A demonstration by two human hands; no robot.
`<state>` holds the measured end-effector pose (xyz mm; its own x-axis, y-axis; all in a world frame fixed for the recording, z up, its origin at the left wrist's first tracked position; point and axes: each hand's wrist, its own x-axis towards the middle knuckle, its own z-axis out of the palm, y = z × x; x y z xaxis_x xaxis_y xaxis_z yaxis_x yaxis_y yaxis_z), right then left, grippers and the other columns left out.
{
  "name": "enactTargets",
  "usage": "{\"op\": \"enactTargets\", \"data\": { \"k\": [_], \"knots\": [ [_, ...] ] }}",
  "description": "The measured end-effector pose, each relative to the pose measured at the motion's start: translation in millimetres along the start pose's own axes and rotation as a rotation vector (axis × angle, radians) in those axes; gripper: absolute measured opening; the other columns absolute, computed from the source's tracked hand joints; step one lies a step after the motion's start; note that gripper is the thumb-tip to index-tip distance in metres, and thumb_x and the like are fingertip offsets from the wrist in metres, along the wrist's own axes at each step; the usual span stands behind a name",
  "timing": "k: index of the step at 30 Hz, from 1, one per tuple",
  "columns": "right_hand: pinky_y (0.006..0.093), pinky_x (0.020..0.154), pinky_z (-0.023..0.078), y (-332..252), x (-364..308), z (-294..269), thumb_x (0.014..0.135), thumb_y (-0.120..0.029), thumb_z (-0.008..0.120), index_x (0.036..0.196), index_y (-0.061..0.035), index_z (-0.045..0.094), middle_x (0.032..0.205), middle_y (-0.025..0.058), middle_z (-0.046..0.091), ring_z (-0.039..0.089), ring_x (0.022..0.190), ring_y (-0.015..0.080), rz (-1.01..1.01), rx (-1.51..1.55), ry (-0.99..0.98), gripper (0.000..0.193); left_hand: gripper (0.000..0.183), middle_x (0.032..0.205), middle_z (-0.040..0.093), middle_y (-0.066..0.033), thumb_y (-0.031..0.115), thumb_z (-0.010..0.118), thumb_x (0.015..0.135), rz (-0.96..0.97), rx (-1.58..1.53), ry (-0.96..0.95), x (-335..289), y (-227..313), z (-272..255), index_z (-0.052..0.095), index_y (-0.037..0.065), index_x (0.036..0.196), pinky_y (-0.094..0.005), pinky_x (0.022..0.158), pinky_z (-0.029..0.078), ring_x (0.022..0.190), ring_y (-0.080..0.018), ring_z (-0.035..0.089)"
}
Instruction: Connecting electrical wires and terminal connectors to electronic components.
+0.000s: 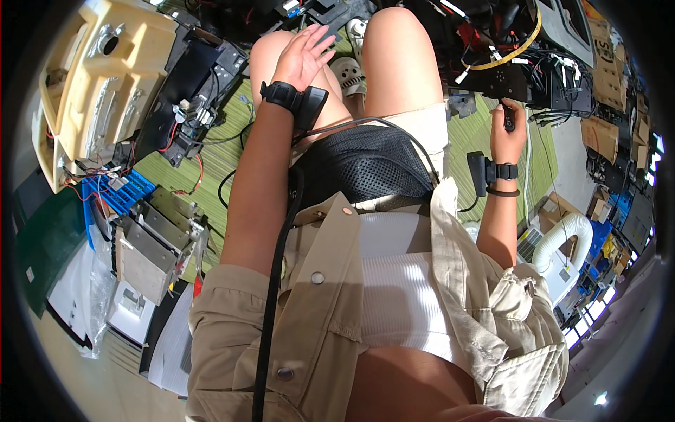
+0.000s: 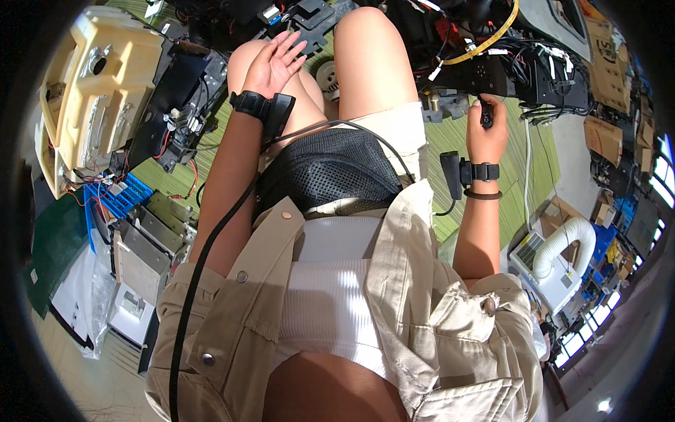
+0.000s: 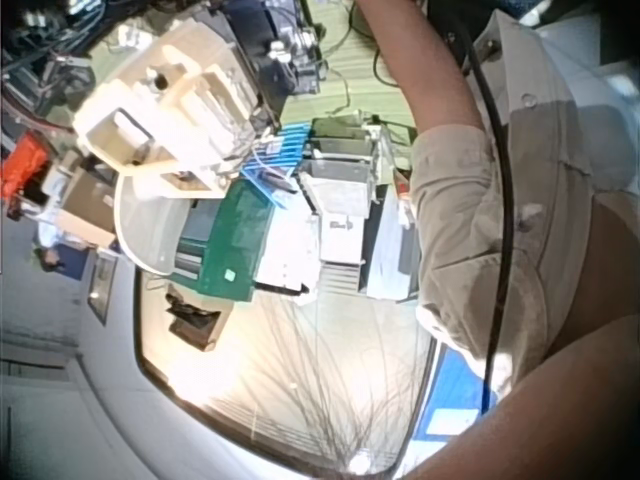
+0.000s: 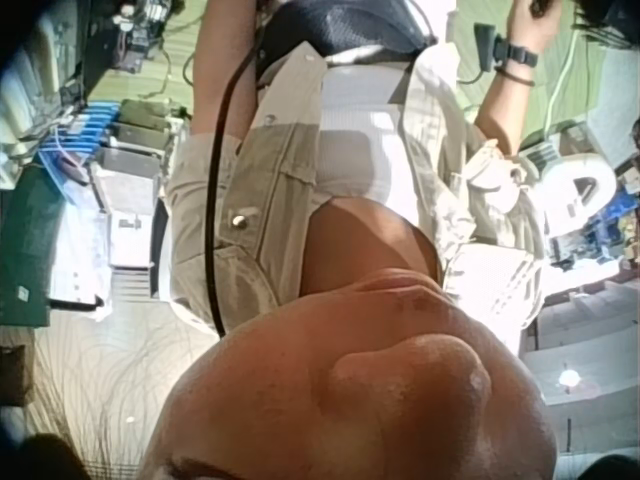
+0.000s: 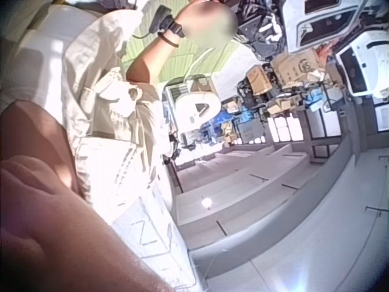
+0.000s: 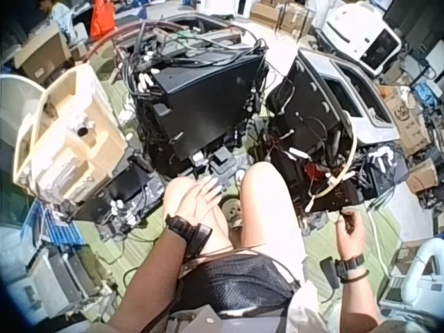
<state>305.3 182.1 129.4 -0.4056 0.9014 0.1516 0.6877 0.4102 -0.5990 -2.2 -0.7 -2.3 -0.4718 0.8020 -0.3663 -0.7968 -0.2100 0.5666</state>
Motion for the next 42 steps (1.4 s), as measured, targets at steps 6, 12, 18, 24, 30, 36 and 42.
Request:
{"op": "enactTargets", "data": {
  "k": [6,12,18,24,30,36,42],
  "knots": [
    [0.0289,0.065,0.045,11,2,4,0.079,-0.020,0.058,0.095,-0.0062,0.057,0.078,0.0084,0.062,0.059,0.069,0.0193,-0.080,-0.043,0.022,0.021,0.042,0.135,0.033,-0.0136,0.023,0.033,0.093,-0.004,-0.002,-0.005,0,0,0,0.029,0.003,0.129,-0.0404,0.097,0.033,0.122,-0.0297,0.035],
    [0.0299,0.065,0.045,3,1,3,0.079,-0.021,0.057,0.095,-0.0065,0.057,0.080,0.0089,0.062,0.060,0.072,0.0203,0.011,-0.013,-0.009,0.021,0.042,0.135,0.032,-0.0137,0.022,0.032,0.093,-0.003,-0.009,-0.010,-1,0,-1,0.027,0.003,0.130,-0.0406,0.097,0.033,0.123,-0.0298,0.034],
    [0.0306,0.067,0.045,12,3,4,0.079,-0.021,0.057,0.095,-0.0063,0.057,0.083,0.0095,0.062,0.060,0.075,0.0214,-0.017,-0.026,-0.007,0.022,0.042,0.136,0.032,-0.0135,0.023,0.033,0.093,-0.006,-0.010,-0.011,0,0,0,0.028,0.003,0.130,-0.0406,0.098,0.033,0.123,-0.0296,0.034],
    [0.0310,0.070,0.045,12,5,7,0.079,-0.020,0.058,0.097,-0.0064,0.057,0.087,0.0101,0.061,0.059,0.079,0.0222,0.014,-0.010,-0.032,0.023,0.042,0.135,0.033,-0.0134,0.023,0.033,0.093,-0.004,-0.004,-0.011,0,1,0,0.028,0.004,0.129,-0.0406,0.098,0.033,0.123,-0.0294,0.035],
    [0.0300,0.069,0.045,13,6,9,0.079,-0.021,0.057,0.096,-0.0070,0.058,0.084,0.0103,0.062,0.059,0.078,0.0209,0.018,-0.100,-0.041,0.022,0.041,0.135,0.032,-0.0136,0.023,0.032,0.093,-0.004,-0.005,-0.014,1,0,0,0.028,0.003,0.129,-0.0409,0.098,0.032,0.123,-0.0298,0.034],
    [0.0294,0.064,0.045,10,3,6,0.079,-0.021,0.057,0.095,-0.0063,0.058,0.076,0.0103,0.062,0.060,0.070,0.0195,0.067,-0.017,-0.054,0.022,0.045,0.135,0.031,-0.0155,0.022,0.037,0.092,0.024,-0.025,-0.044,2,-2,-4,0.026,0.000,0.129,-0.0434,0.098,0.031,0.121,-0.0317,0.035],
    [0.0298,0.064,0.045,8,3,4,0.079,-0.021,0.057,0.093,-0.0056,0.058,0.076,0.0108,0.062,0.060,0.069,0.0202,0.065,-0.025,-0.019,0.022,0.044,0.135,0.031,-0.0155,0.022,0.037,0.092,0.022,-0.033,-0.049,3,-2,-4,0.026,0.001,0.129,-0.0435,0.098,0.030,0.121,-0.0318,0.035]
  ]
}}
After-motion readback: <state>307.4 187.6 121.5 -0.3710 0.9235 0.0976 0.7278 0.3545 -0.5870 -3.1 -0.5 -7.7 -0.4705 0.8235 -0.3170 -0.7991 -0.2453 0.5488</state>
